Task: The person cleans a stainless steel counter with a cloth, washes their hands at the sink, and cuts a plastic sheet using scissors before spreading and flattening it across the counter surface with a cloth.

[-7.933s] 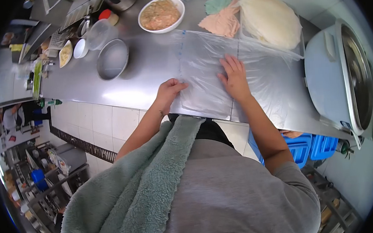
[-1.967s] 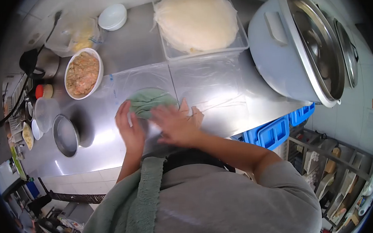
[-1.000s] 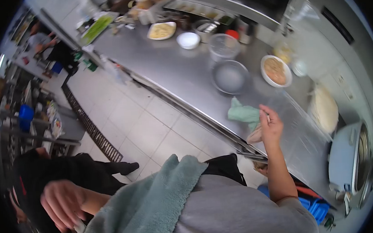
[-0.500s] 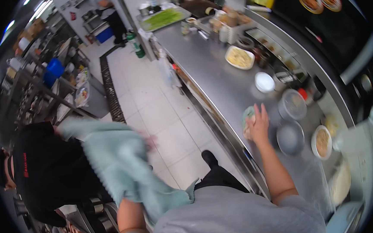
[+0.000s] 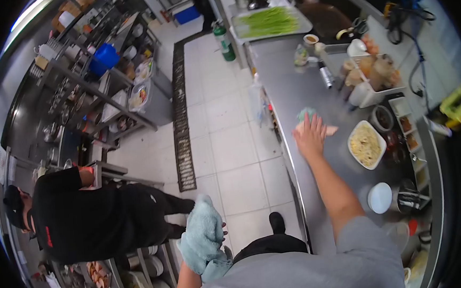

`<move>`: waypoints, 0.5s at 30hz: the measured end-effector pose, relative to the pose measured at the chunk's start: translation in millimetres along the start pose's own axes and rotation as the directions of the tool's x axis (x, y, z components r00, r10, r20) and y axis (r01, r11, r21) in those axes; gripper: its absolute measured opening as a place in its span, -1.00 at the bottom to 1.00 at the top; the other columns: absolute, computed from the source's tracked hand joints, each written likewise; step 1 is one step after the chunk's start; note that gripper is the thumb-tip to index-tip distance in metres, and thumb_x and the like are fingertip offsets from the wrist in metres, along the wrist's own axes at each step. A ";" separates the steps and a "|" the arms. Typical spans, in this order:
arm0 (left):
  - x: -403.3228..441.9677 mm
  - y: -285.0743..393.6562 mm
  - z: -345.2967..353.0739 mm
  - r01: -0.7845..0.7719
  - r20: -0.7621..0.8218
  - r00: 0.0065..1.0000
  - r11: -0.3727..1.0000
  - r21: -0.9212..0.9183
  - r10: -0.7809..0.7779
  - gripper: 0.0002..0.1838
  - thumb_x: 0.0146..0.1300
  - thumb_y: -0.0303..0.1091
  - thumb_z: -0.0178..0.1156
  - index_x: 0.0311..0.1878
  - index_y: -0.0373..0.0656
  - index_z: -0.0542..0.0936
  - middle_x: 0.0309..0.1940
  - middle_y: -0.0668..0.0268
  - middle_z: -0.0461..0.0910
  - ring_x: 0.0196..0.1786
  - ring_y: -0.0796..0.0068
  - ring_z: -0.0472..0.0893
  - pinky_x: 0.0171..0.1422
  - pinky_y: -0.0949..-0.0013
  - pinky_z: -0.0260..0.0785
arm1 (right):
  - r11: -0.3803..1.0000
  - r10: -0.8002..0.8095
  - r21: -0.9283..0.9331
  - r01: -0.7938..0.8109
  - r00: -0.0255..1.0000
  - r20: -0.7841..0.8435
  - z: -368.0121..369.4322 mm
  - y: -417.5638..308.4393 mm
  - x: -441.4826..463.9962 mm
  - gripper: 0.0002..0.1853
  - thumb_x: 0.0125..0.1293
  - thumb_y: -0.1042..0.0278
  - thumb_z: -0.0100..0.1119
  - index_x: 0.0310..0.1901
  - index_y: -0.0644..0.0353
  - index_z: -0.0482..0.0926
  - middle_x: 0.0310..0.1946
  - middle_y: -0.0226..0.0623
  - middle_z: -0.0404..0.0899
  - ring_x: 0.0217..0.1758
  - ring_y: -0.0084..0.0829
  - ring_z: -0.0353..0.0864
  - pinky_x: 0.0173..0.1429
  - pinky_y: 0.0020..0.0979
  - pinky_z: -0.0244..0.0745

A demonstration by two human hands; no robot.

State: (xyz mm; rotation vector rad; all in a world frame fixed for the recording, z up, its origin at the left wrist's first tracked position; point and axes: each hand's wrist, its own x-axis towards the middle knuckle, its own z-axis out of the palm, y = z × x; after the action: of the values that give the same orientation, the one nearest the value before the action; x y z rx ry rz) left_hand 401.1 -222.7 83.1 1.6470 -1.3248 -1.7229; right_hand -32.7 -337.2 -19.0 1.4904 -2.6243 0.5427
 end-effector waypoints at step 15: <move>48.4 32.7 -33.9 -0.517 0.470 0.776 -0.002 0.856 0.420 -0.64 -0.05 -0.25 0.29 -0.13 -0.09 0.53 -0.18 0.23 0.50 -0.13 0.15 0.50 -0.07 0.30 0.38 | 0.618 -0.290 0.717 0.322 0.941 -0.172 -28.2 -98.9 66.6 -0.76 0.06 0.42 0.16 -0.18 0.11 0.62 -0.16 -0.16 0.55 0.02 -0.11 0.44 0.13 -0.24 0.35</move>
State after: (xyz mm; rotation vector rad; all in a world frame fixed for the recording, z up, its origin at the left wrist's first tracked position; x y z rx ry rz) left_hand 412.0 -289.0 89.5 1.1705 -2.9804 -0.3000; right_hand 12.7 -428.1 49.4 2.0158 -2.0855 1.7194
